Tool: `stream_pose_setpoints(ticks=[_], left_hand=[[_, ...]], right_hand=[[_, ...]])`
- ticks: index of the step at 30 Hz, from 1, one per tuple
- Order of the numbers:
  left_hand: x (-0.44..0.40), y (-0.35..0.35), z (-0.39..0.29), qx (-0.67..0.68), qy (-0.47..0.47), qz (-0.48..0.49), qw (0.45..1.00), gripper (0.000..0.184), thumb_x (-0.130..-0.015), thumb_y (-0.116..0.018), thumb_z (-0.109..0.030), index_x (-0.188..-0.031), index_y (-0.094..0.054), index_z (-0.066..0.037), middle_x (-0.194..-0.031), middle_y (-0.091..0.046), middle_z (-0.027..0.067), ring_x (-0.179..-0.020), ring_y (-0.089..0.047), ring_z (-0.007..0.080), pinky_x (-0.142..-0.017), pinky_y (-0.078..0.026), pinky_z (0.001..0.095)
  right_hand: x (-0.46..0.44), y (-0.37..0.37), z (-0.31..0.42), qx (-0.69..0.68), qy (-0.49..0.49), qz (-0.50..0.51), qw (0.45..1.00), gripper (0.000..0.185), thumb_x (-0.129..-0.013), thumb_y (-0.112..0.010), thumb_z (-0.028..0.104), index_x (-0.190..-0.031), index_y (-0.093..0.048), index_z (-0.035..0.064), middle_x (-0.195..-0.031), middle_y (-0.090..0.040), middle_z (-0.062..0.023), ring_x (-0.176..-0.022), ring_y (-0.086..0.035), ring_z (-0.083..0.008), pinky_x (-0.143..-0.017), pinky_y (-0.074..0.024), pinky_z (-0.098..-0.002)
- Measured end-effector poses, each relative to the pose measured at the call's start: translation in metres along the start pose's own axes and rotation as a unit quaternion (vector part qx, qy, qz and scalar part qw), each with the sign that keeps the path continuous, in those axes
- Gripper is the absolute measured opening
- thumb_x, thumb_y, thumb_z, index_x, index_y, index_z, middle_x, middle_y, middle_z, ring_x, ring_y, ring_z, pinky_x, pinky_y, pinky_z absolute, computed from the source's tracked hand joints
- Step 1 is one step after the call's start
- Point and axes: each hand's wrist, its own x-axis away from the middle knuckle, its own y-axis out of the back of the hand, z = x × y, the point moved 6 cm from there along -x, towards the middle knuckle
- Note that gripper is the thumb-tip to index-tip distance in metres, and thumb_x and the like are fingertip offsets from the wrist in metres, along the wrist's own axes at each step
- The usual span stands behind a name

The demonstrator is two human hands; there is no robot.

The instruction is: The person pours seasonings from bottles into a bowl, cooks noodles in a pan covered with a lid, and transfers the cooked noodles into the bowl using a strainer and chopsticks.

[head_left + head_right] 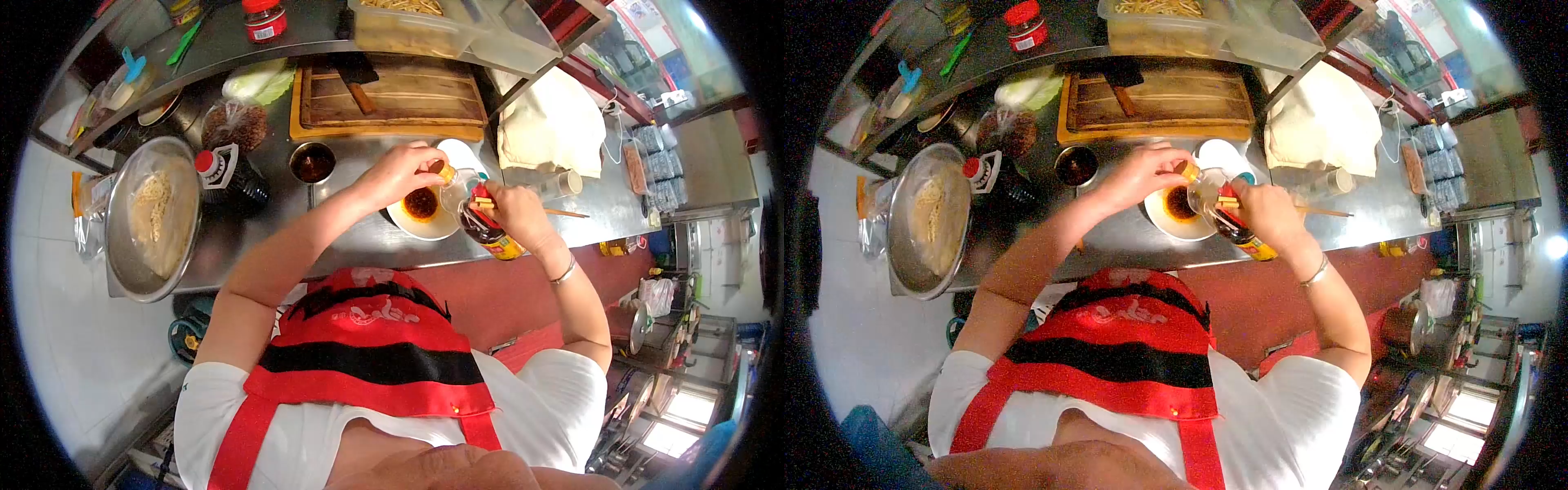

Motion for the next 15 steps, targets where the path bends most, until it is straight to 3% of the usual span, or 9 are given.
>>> stream_pose_setpoints(ticks=[1,3,4,6,8,12,15], left_hand=[[-0.002,-0.006,0.008,0.005,0.018,-0.004,1.000,0.030,-0.083,-0.066,-0.008,-0.113,-0.060,-0.003,-0.090,-0.064,0.0077,-0.079,-0.062,0.0133,-0.072,-0.050,0.0289],[-0.003,-0.011,0.004,-0.015,0.009,-0.018,1.000,0.028,-0.086,-0.065,-0.014,-0.109,-0.061,0.001,-0.086,-0.068,0.0089,-0.076,-0.064,0.0124,-0.068,-0.050,0.0295],[-0.003,-0.017,0.009,0.015,0.063,0.005,0.998,0.028,-0.086,-0.065,-0.017,-0.106,-0.062,0.002,-0.086,-0.068,0.0100,-0.076,-0.064,0.0130,-0.067,-0.050,0.0297],[-0.004,-0.023,0.011,0.046,0.117,0.028,0.992,0.028,-0.087,-0.064,-0.020,-0.103,-0.064,0.002,-0.087,-0.069,0.0110,-0.075,-0.065,0.0136,-0.066,-0.051,0.0298],[-0.003,-0.028,0.016,-0.005,0.195,0.057,0.979,0.028,-0.088,-0.063,-0.024,-0.099,-0.065,0.002,-0.083,-0.069,0.0112,-0.072,-0.066,0.0156,-0.063,-0.051,0.0306],[0.000,-0.033,0.019,-0.037,0.171,0.051,0.983,0.027,-0.087,-0.063,-0.020,-0.101,-0.064,0.003,-0.085,-0.069,0.0117,-0.072,-0.066,0.0167,-0.063,-0.051,0.0310],[0.002,-0.039,0.023,0.067,0.120,0.023,0.990,0.026,-0.087,-0.063,-0.017,-0.104,-0.061,0.003,-0.088,-0.069,0.0131,-0.074,-0.067,0.0171,-0.065,-0.052,0.0304]], right_hand=[[0.001,-0.005,-0.004,-0.002,-0.001,0.000,1.000,0.033,-0.084,-0.062,0.038,-0.090,-0.058,0.0053,-0.071,-0.062,-0.0196,-0.070,-0.062,-0.0376,-0.063,-0.0478,-0.0451],[0.004,-0.011,-0.003,0.024,0.035,-0.002,0.999,0.022,-0.083,-0.060,0.022,-0.095,-0.059,0.0035,-0.069,-0.063,-0.0204,-0.067,-0.064,-0.0361,-0.062,-0.0504,-0.0454],[0.007,-0.010,-0.002,0.034,0.035,-0.001,0.999,0.019,-0.083,-0.058,0.018,-0.094,-0.059,0.0030,-0.070,-0.064,-0.0196,-0.067,-0.065,-0.0345,-0.062,-0.0509,-0.0447],[0.010,-0.014,-0.001,0.046,0.030,0.012,0.998,0.019,-0.083,-0.058,0.018,-0.095,-0.060,0.0036,-0.070,-0.064,-0.0192,-0.068,-0.065,-0.0341,-0.062,-0.0511,-0.0444],[0.012,-0.020,-0.005,0.050,0.025,0.026,0.998,0.022,-0.084,-0.058,0.022,-0.098,-0.060,0.0051,-0.070,-0.064,-0.0180,-0.068,-0.066,-0.0330,-0.061,-0.0515,-0.0436],[0.013,-0.033,-0.014,0.045,0.023,0.035,0.998,0.025,-0.084,-0.059,0.025,-0.100,-0.059,0.0057,-0.071,-0.065,-0.0179,-0.069,-0.066,-0.0329,-0.061,-0.0517,-0.0434],[0.014,-0.031,-0.014,0.040,0.024,0.029,0.998,0.025,-0.084,-0.058,0.025,-0.099,-0.059,0.0058,-0.071,-0.065,-0.0175,-0.069,-0.066,-0.0331,-0.061,-0.0516,-0.0435]])
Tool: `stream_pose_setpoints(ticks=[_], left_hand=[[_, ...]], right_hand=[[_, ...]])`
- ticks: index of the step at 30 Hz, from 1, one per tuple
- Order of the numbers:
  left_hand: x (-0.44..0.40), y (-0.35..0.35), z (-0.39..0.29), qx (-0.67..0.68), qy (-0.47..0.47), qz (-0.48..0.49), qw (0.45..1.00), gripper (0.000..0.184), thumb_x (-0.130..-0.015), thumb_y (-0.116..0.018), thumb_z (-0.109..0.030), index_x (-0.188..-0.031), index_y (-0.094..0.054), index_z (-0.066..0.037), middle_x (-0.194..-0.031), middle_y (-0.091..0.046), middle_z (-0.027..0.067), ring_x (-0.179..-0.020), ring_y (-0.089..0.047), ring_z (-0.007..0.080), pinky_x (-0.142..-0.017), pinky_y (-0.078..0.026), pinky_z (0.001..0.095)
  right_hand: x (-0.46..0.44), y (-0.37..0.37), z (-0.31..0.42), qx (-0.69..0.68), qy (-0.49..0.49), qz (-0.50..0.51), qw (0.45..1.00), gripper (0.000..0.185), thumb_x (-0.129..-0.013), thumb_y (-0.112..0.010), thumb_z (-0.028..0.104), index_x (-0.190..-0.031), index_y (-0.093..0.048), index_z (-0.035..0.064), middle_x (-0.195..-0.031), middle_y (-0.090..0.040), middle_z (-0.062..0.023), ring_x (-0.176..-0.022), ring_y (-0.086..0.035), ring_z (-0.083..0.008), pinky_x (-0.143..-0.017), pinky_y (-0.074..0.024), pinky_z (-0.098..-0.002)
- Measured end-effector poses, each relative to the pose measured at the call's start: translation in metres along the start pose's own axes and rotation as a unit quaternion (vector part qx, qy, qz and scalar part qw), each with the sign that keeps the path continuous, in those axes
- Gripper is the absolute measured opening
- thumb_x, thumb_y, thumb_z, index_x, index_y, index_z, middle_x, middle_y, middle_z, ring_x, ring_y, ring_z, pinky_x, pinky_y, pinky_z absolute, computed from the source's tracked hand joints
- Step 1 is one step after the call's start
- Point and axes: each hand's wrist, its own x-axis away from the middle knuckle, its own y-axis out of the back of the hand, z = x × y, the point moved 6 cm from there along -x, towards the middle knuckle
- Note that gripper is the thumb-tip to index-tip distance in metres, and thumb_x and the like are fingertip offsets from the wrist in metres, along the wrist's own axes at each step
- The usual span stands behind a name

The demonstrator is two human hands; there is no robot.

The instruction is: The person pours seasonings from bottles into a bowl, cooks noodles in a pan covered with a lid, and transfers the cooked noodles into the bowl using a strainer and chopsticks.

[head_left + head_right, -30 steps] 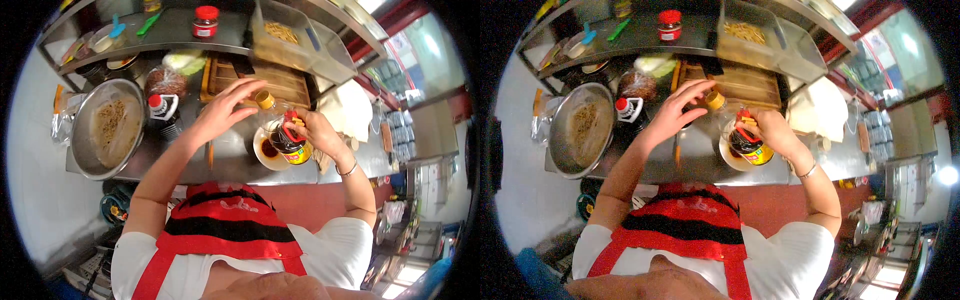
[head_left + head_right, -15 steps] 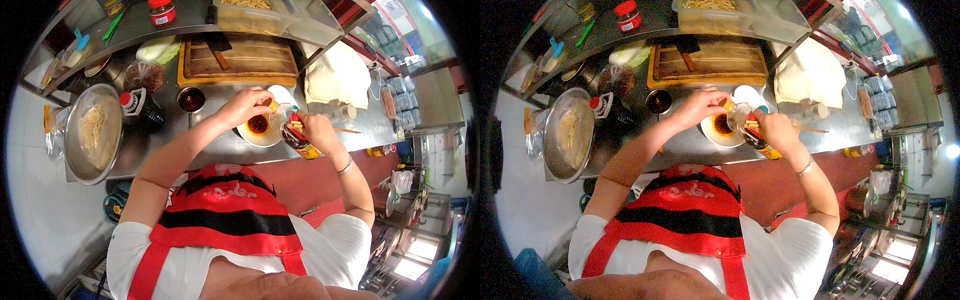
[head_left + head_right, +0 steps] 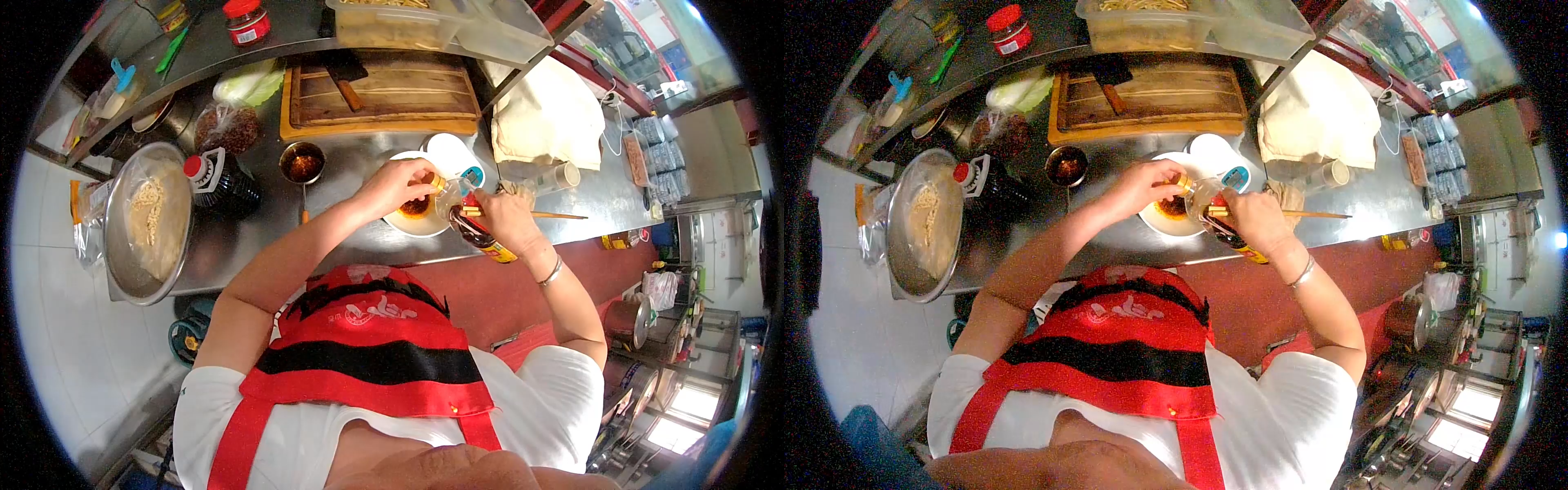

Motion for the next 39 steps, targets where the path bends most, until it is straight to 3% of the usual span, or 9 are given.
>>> stream_pose_setpoints(ticks=[3,6,8,18,20,39], left_hand=[[-0.004,0.000,0.005,-0.024,-0.081,-0.039,0.996,0.028,-0.087,-0.064,-0.015,-0.107,-0.059,0.003,-0.091,-0.068,0.0144,-0.075,-0.066,0.0171,-0.067,-0.052,0.0294],[-0.007,-0.002,0.022,-0.027,-0.011,-0.020,0.999,0.030,-0.087,-0.065,-0.016,-0.108,-0.059,0.004,-0.093,-0.068,0.0140,-0.075,-0.065,0.0165,-0.068,-0.052,0.0287],[-0.005,0.006,0.037,0.041,0.060,-0.051,0.996,0.031,-0.086,-0.065,-0.017,-0.107,-0.059,0.005,-0.092,-0.068,0.0122,-0.074,-0.065,0.0156,-0.068,-0.052,0.0285],[0.051,0.034,0.079,0.122,0.063,-0.121,0.983,0.032,-0.088,-0.064,-0.017,-0.109,-0.059,0.006,-0.088,-0.068,0.0094,-0.073,-0.064,0.0119,-0.065,-0.051,0.0254],[0.067,0.037,0.086,0.111,0.084,-0.119,0.983,0.031,-0.090,-0.061,-0.014,-0.113,-0.056,0.006,-0.094,-0.065,0.0092,-0.076,-0.063,0.0130,-0.067,-0.051,0.0258],[0.147,0.040,0.090,0.079,0.147,-0.177,0.970,0.032,-0.086,-0.064,-0.017,-0.107,-0.059,0.007,-0.087,-0.067,0.0106,-0.073,-0.064,0.0147,-0.066,-0.050,0.0267]], right_hand=[[0.001,-0.006,-0.004,0.004,-0.012,0.017,1.000,0.023,-0.084,-0.058,0.024,-0.098,-0.060,0.0055,-0.071,-0.065,-0.0174,-0.069,-0.066,-0.0331,-0.061,-0.0515,-0.0432],[0.002,-0.015,-0.009,-0.011,-0.001,0.015,1.000,0.022,-0.084,-0.057,0.022,-0.099,-0.059,0.0055,-0.071,-0.064,-0.0183,-0.070,-0.066,-0.0325,-0.062,-0.0515,-0.0434],[0.001,-0.024,-0.018,-0.030,-0.009,0.001,0.999,0.025,-0.083,-0.060,0.024,-0.097,-0.061,0.0038,-0.072,-0.064,-0.0209,-0.072,-0.064,-0.0357,-0.065,-0.0487,-0.0451],[-0.007,-0.055,-0.031,0.039,-0.008,0.054,0.998,0.022,-0.085,-0.057,0.026,-0.087,-0.063,0.0048,-0.073,-0.065,-0.0197,-0.073,-0.065,-0.0346,-0.066,-0.0499,-0.0440],[-0.009,-0.057,-0.031,0.073,-0.022,0.074,0.994,0.029,-0.086,-0.058,0.035,-0.083,-0.067,0.0071,-0.075,-0.067,-0.0146,-0.074,-0.068,-0.0267,-0.065,-0.0529,-0.0388],[-0.024,-0.070,-0.030,0.056,-0.018,0.101,0.993,0.028,-0.087,-0.056,0.034,-0.093,-0.064,0.0074,-0.078,-0.067,-0.0148,-0.075,-0.067,-0.0295,-0.068,-0.0520,-0.0392]])
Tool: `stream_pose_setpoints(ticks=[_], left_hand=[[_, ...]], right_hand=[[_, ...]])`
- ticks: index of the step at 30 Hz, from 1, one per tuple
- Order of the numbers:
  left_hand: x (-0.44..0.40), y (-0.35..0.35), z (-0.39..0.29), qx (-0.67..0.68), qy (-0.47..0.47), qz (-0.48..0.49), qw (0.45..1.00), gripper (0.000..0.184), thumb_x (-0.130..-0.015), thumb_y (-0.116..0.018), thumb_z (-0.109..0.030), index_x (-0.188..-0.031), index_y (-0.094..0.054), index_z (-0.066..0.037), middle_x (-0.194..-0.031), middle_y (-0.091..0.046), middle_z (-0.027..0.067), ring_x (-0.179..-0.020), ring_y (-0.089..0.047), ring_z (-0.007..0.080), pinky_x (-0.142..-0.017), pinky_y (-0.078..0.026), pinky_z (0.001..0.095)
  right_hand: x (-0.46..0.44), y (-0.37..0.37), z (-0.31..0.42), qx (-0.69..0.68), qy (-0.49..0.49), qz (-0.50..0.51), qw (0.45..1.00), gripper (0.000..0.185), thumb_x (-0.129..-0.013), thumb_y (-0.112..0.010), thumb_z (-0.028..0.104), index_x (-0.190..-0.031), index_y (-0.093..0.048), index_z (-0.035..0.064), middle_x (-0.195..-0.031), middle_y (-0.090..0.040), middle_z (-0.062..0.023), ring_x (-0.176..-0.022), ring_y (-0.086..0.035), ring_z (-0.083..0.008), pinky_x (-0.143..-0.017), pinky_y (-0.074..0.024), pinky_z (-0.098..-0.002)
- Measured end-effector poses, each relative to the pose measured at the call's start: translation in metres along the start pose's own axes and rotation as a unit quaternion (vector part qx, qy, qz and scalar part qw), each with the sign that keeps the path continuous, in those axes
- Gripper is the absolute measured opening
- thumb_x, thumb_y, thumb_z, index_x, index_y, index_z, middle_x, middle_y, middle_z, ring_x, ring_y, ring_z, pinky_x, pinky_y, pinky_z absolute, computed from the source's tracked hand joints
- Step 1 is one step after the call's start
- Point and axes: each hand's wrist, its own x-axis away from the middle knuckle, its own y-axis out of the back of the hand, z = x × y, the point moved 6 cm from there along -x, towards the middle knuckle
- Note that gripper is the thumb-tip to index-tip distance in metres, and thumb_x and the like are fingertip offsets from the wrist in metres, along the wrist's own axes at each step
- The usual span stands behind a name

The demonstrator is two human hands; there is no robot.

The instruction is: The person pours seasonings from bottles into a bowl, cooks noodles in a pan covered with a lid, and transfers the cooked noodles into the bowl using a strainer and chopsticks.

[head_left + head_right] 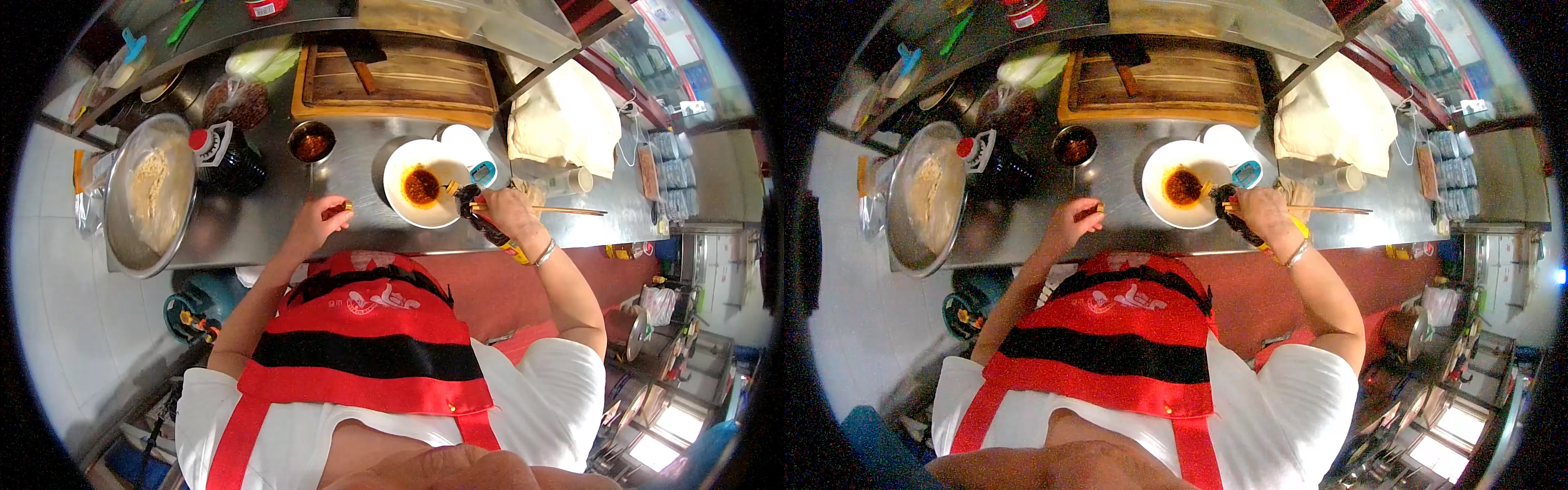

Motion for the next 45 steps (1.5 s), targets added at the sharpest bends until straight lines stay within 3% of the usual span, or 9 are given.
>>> stream_pose_setpoints(ticks=[12,15,17,24,26,30,32,38,45], left_hand=[[0.011,-0.001,0.012,-0.018,0.017,-0.001,1.000,0.036,-0.087,-0.063,-0.021,-0.110,-0.059,0.006,-0.089,-0.067,0.0111,-0.075,-0.065,0.0148,-0.068,-0.051,0.0266],[0.010,-0.003,0.017,-0.019,0.022,-0.006,1.000,0.037,-0.087,-0.063,-0.021,-0.111,-0.058,0.007,-0.089,-0.067,0.0108,-0.076,-0.065,0.0143,-0.069,-0.051,0.0260],[0.009,-0.005,0.017,-0.013,0.021,0.002,1.000,0.037,-0.086,-0.064,-0.021,-0.111,-0.057,0.006,-0.090,-0.067,0.0106,-0.076,-0.065,0.0138,-0.069,-0.051,0.0257],[0.008,-0.011,0.007,-0.013,0.016,0.008,1.000,0.036,-0.086,-0.064,-0.020,-0.111,-0.058,0.006,-0.090,-0.067,0.0104,-0.076,-0.065,0.0138,-0.069,-0.050,0.0254],[0.009,-0.012,0.003,-0.007,0.013,0.010,1.000,0.036,-0.086,-0.064,-0.020,-0.110,-0.058,0.006,-0.090,-0.067,0.0105,-0.075,-0.065,0.0136,-0.069,-0.050,0.0255],[0.008,-0.010,0.008,-0.015,0.024,0.003,1.000,0.036,-0.086,-0.063,-0.021,-0.110,-0.058,0.006,-0.090,-0.067,0.0107,-0.075,-0.064,0.0136,-0.069,-0.050,0.0258],[0.008,-0.009,0.010,-0.018,0.025,0.009,0.999,0.036,-0.086,-0.063,-0.022,-0.110,-0.058,0.006,-0.090,-0.066,0.0109,-0.076,-0.064,0.0138,-0.070,-0.050,0.0261],[0.010,-0.008,0.012,-0.015,0.027,0.006,0.999,0.037,-0.086,-0.062,-0.023,-0.110,-0.058,0.005,-0.091,-0.067,0.0109,-0.076,-0.065,0.0142,-0.069,-0.050,0.0260],[0.007,-0.012,0.003,-0.013,0.017,0.015,1.000,0.035,-0.087,-0.063,-0.021,-0.110,-0.058,0.005,-0.091,-0.067,0.0113,-0.076,-0.065,0.0145,-0.069,-0.050,0.0257]], right_hand=[[0.007,0.013,-0.009,0.007,-0.019,-0.032,0.999,0.029,-0.087,-0.056,0.035,-0.081,-0.068,0.0088,-0.075,-0.068,-0.0145,-0.073,-0.068,-0.0274,-0.064,-0.0533,-0.0394],[0.010,0.010,-0.014,0.041,-0.022,-0.026,0.999,0.029,-0.087,-0.056,0.035,-0.083,-0.068,0.0091,-0.076,-0.068,-0.0139,-0.073,-0.068,-0.0278,-0.064,-0.0529,-0.0406],[0.012,0.001,-0.016,0.038,-0.021,0.027,0.999,0.031,-0.084,-0.059,0.042,-0.094,-0.068,0.0147,-0.083,-0.069,-0.0114,-0.080,-0.068,-0.0260,-0.069,-0.0508,-0.0409],[0.010,-0.003,0.000,0.011,-0.001,0.045,0.999,0.031,-0.085,-0.059,0.040,-0.097,-0.066,0.0125,-0.081,-0.068,-0.0134,-0.080,-0.067,-0.0294,-0.070,-0.0505,-0.0413],[0.009,0.002,0.003,-0.034,0.013,-0.013,0.999,0.031,-0.086,-0.058,0.039,-0.096,-0.065,0.0100,-0.079,-0.067,-0.0149,-0.080,-0.066,-0.0308,-0.071,-0.0507,-0.0414],[0.001,0.005,0.001,-0.010,0.006,0.001,1.000,0.033,-0.087,-0.057,0.039,-0.098,-0.065,0.0089,-0.079,-0.067,-0.0163,-0.080,-0.066,-0.0315,-0.070,-0.0511,-0.0417],[-0.002,0.007,-0.004,0.009,0.001,-0.051,0.999,0.033,-0.086,-0.057,0.042,-0.088,-0.067,0.0100,-0.073,-0.067,-0.0144,-0.071,-0.067,-0.0287,-0.062,-0.0527,-0.0396],[0.005,0.026,-0.011,-0.013,-0.046,-0.061,0.997,0.035,-0.085,-0.058,0.042,-0.087,-0.068,0.0079,-0.077,-0.067,-0.0156,-0.074,-0.067,-0.0286,-0.064,-0.0531,-0.0401],[0.011,0.031,-0.003,0.031,-0.022,-0.027,0.999,0.037,-0.086,-0.056,0.043,-0.089,-0.068,0.0084,-0.078,-0.068,-0.0143,-0.075,-0.068,-0.0284,-0.066,-0.0533,-0.0407]])
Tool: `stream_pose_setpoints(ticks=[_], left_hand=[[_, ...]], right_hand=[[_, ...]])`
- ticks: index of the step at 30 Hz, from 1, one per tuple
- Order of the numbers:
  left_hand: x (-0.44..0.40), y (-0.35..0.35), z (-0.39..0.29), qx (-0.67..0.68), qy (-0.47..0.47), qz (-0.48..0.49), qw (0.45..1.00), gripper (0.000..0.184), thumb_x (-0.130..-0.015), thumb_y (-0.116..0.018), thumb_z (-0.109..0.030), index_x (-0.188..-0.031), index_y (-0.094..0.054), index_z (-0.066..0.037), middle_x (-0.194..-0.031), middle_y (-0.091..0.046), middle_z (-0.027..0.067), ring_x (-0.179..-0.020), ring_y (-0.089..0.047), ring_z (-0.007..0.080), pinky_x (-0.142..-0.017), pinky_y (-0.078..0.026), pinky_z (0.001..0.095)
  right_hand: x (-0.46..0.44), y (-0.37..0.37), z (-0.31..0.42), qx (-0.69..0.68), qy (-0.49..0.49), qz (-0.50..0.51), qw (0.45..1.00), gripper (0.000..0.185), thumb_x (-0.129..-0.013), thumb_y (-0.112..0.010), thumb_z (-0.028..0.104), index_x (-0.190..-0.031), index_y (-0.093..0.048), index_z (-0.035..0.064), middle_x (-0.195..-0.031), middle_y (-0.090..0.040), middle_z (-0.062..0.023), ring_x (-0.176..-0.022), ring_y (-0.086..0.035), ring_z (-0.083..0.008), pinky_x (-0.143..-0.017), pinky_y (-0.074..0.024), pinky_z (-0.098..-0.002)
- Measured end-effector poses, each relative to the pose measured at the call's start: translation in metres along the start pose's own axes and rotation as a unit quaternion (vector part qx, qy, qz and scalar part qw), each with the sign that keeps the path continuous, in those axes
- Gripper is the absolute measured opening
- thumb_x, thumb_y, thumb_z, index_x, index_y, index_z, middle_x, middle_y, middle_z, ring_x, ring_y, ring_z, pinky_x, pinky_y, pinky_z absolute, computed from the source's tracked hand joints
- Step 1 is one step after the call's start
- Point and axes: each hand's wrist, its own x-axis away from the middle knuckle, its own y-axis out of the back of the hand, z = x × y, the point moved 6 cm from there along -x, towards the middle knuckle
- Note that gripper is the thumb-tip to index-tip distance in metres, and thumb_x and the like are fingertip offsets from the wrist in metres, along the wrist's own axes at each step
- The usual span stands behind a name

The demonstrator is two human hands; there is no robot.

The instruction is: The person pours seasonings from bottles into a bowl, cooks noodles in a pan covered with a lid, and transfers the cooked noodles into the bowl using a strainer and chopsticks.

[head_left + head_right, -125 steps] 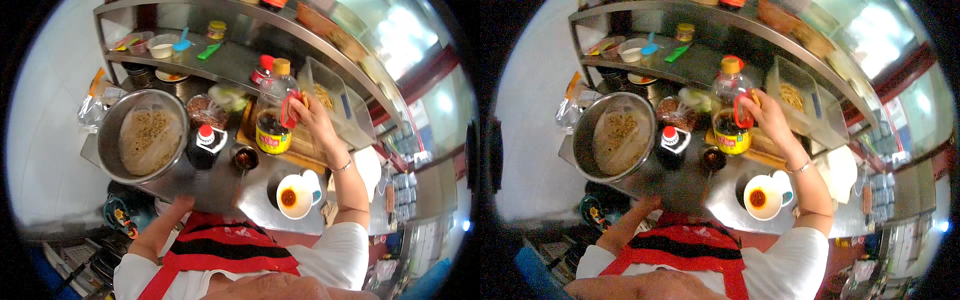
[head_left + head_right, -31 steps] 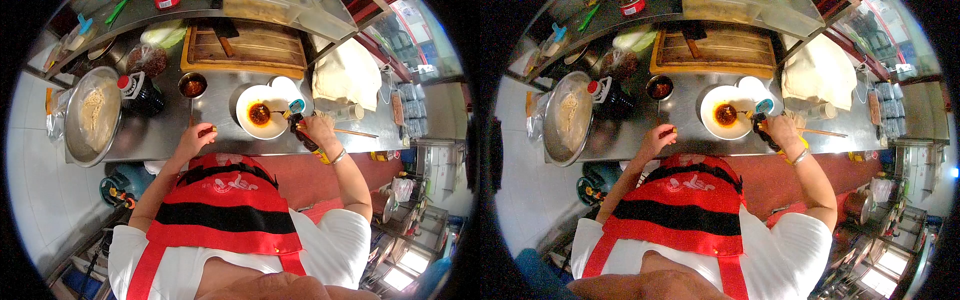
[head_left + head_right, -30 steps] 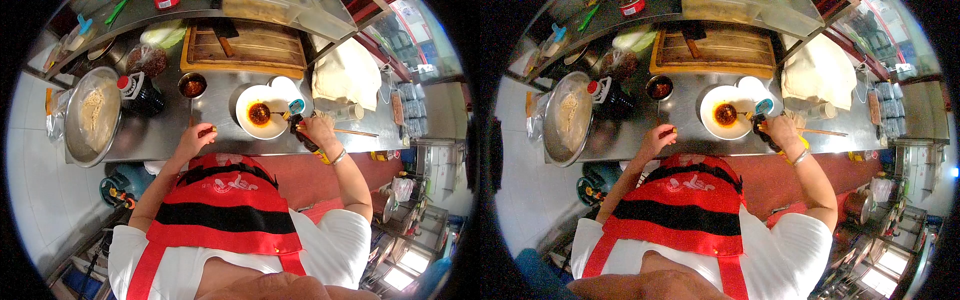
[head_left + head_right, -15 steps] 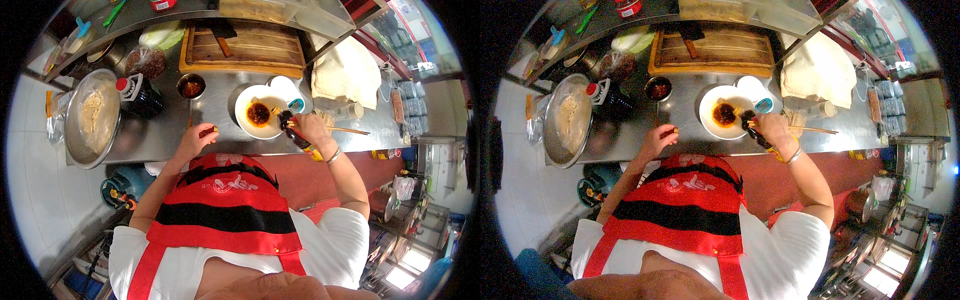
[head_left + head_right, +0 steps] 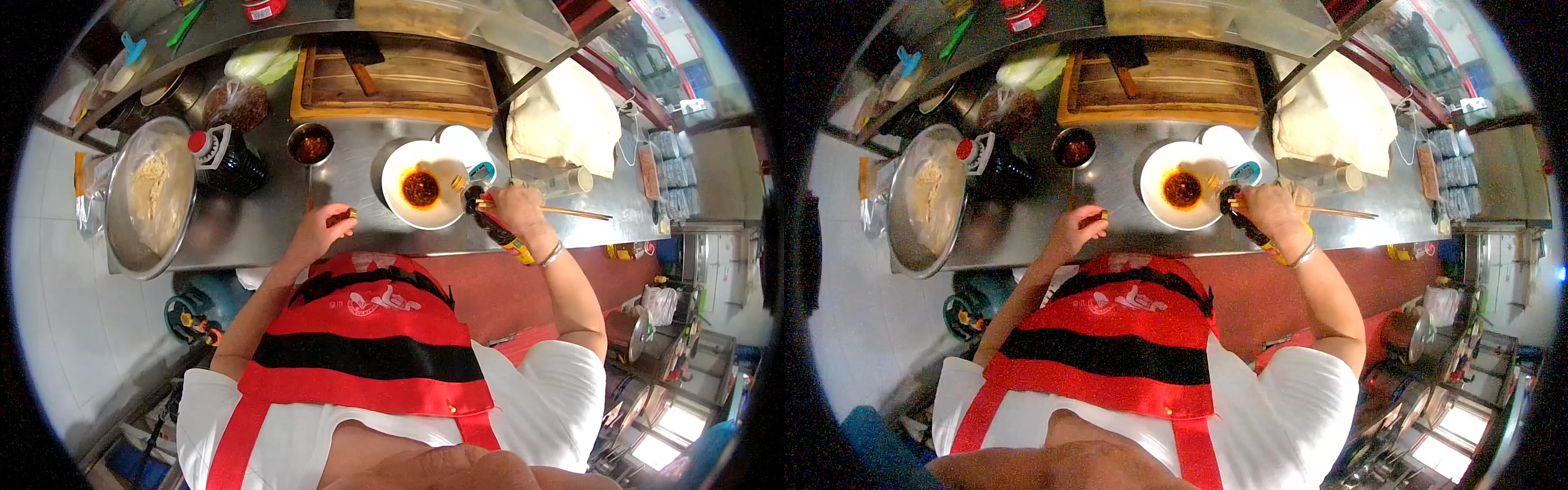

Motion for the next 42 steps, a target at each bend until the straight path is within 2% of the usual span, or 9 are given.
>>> stream_pose_setpoints(ticks=[2,8,17,20,39,42], left_hand=[[-0.002,-0.001,0.002,-0.015,-0.006,0.003,1.000,0.035,-0.087,-0.063,-0.020,-0.110,-0.058,0.006,-0.091,-0.067,0.0113,-0.076,-0.065,0.0146,-0.069,-0.050,0.0256],[-0.004,-0.002,0.007,-0.003,-0.008,0.011,1.000,0.035,-0.087,-0.062,-0.020,-0.110,-0.058,0.006,-0.091,-0.067,0.0110,-0.076,-0.065,0.0143,-0.069,-0.050,0.0259],[-0.002,0.002,0.004,-0.015,0.006,0.005,1.000,0.036,-0.087,-0.062,-0.022,-0.110,-0.059,0.005,-0.092,-0.067,0.0112,-0.077,-0.066,0.0149,-0.069,-0.050,0.0262],[0.000,0.003,0.007,-0.023,0.011,-0.006,1.000,0.036,-0.087,-0.062,-0.023,-0.110,-0.059,0.004,-0.092,-0.067,0.0109,-0.077,-0.066,0.0149,-0.069,-0.051,0.0262],[-0.001,-0.001,0.009,-0.002,0.016,0.006,1.000,0.035,-0.086,-0.063,-0.022,-0.109,-0.059,0.005,-0.090,-0.067,0.0101,-0.076,-0.065,0.0139,-0.069,-0.050,0.0262],[0.000,-0.001,0.010,-0.011,0.007,0.005,1.000,0.035,-0.086,-0.063,-0.022,-0.109,-0.059,0.004,-0.090,-0.067,0.0099,-0.075,-0.065,0.0139,-0.069,-0.050,0.0262]], right_hand=[[0.002,0.000,0.002,0.012,-0.008,0.047,0.999,0.035,-0.086,-0.055,0.042,-0.093,-0.067,0.0097,-0.079,-0.068,-0.0135,-0.076,-0.068,-0.0284,-0.066,-0.0536,-0.0401],[-0.005,-0.028,-0.004,-0.012,0.033,0.012,0.999,0.032,-0.087,-0.055,0.040,-0.096,-0.067,0.0117,-0.080,-0.068,-0.0133,-0.077,-0.068,-0.0281,-0.065,-0.0537,-0.0396],[-0.011,-0.027,0.000,-0.010,0.023,0.011,1.000,0.025,-0.087,-0.056,0.033,-0.093,-0.065,0.0106,-0.077,-0.068,-0.0128,-0.073,-0.068,-0.0271,-0.062,-0.0535,-0.0397],[-0.009,-0.018,0.003,-0.010,0.035,-0.014,0.999,0.025,-0.087,-0.056,0.033,-0.091,-0.065,0.0100,-0.077,-0.068,-0.0133,-0.073,-0.068,-0.0268,-0.062,-0.0535,-0.0395],[-0.005,-0.035,-0.004,0.001,0.034,-0.007,0.999,0.026,-0.088,-0.054,0.033,-0.090,-0.066,0.0101,-0.075,-0.067,-0.0125,-0.072,-0.068,-0.0275,-0.064,-0.0535,-0.0395],[-0.006,-0.040,-0.007,-0.025,0.014,0.006,1.000,0.033,-0.084,-0.059,0.040,-0.091,-0.067,0.0088,-0.077,-0.067,-0.0162,-0.077,-0.066,-0.0306,-0.069,-0.0519,-0.0414]])
